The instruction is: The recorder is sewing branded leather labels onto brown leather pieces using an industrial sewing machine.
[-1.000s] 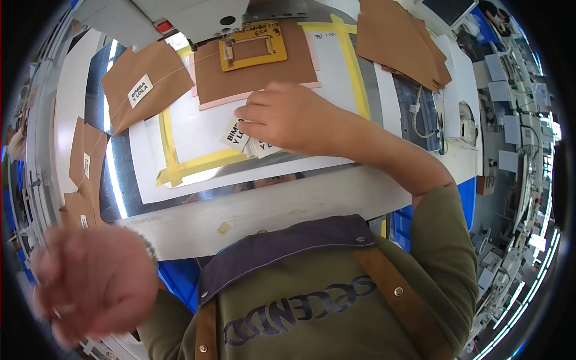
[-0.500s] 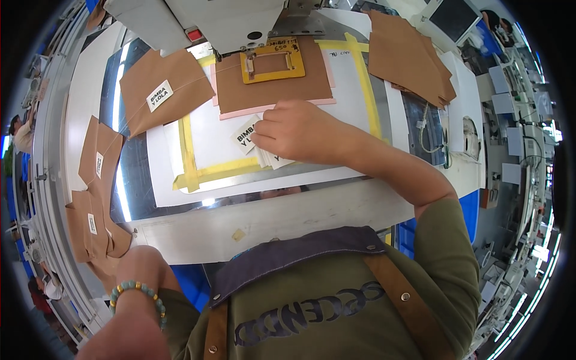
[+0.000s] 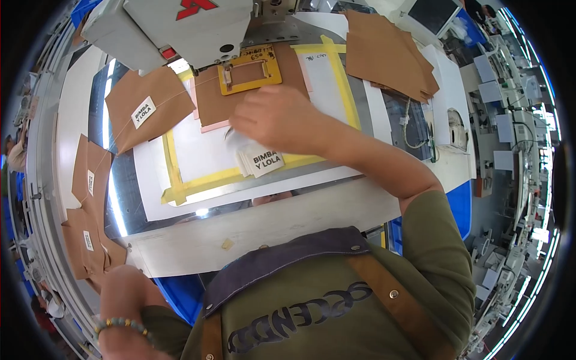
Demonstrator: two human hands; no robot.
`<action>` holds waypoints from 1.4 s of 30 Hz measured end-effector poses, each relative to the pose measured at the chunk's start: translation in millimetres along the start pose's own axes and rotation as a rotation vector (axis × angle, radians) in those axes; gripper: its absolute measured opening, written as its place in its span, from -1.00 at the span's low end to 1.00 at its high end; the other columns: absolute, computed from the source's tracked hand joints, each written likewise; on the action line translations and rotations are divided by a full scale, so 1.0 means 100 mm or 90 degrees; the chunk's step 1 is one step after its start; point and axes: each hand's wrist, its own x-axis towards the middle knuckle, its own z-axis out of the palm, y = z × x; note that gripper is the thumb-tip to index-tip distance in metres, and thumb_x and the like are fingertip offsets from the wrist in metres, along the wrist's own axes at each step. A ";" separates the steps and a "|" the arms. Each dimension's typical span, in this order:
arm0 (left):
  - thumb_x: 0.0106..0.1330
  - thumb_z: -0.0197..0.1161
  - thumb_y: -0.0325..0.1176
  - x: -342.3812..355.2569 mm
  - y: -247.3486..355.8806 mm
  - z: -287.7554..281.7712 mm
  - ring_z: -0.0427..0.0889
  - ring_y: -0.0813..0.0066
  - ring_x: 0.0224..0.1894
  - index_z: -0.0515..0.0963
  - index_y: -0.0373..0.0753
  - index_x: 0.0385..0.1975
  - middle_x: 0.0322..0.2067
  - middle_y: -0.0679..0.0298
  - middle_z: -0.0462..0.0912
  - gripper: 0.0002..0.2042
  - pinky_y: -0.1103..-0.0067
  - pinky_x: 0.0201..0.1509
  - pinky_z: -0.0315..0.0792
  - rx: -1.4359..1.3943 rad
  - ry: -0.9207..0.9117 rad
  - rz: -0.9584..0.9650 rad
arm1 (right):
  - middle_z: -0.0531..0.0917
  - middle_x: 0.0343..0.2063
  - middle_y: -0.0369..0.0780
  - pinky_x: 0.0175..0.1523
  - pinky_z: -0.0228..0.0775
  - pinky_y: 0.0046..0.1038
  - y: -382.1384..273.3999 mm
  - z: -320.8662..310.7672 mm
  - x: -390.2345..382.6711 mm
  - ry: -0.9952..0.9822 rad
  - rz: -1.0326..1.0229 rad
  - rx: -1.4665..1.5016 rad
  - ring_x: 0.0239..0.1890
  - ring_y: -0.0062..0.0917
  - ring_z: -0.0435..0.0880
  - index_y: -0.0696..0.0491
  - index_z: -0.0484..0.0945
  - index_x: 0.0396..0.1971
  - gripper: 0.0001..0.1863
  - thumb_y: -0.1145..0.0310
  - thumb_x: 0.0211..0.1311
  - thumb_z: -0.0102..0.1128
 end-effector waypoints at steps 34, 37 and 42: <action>0.50 0.37 -0.21 -2.57 0.99 0.94 0.29 -0.04 0.61 0.50 -0.31 0.44 0.49 0.14 0.51 -0.43 0.14 0.64 0.30 -0.262 -0.817 -0.718 | 0.65 0.37 -0.16 0.51 0.39 -0.13 0.71 0.08 -0.36 -0.112 0.161 0.028 0.51 -0.24 0.47 0.16 0.72 0.17 -0.51 0.04 0.54 0.31; 0.49 0.38 -0.21 -2.58 0.98 0.93 0.29 -0.03 0.61 0.53 -0.33 0.39 0.46 0.13 0.52 -0.46 0.15 0.64 0.30 -0.252 -0.839 -0.732 | 0.66 0.35 -0.16 0.49 0.42 -0.14 0.74 0.01 -0.31 -0.120 0.178 0.035 0.47 -0.24 0.51 0.16 0.73 0.17 -0.52 0.07 0.54 0.32; 0.44 0.42 -0.32 -2.57 0.91 0.91 0.30 -0.02 0.60 0.55 -0.36 0.35 0.43 0.09 0.53 -0.49 0.17 0.63 0.33 -0.300 -0.806 -0.780 | 0.68 0.32 -0.16 0.47 0.43 -0.15 0.71 0.19 -0.34 -0.071 0.164 0.157 0.40 -0.24 0.56 0.12 0.72 0.21 -0.52 0.06 0.56 0.29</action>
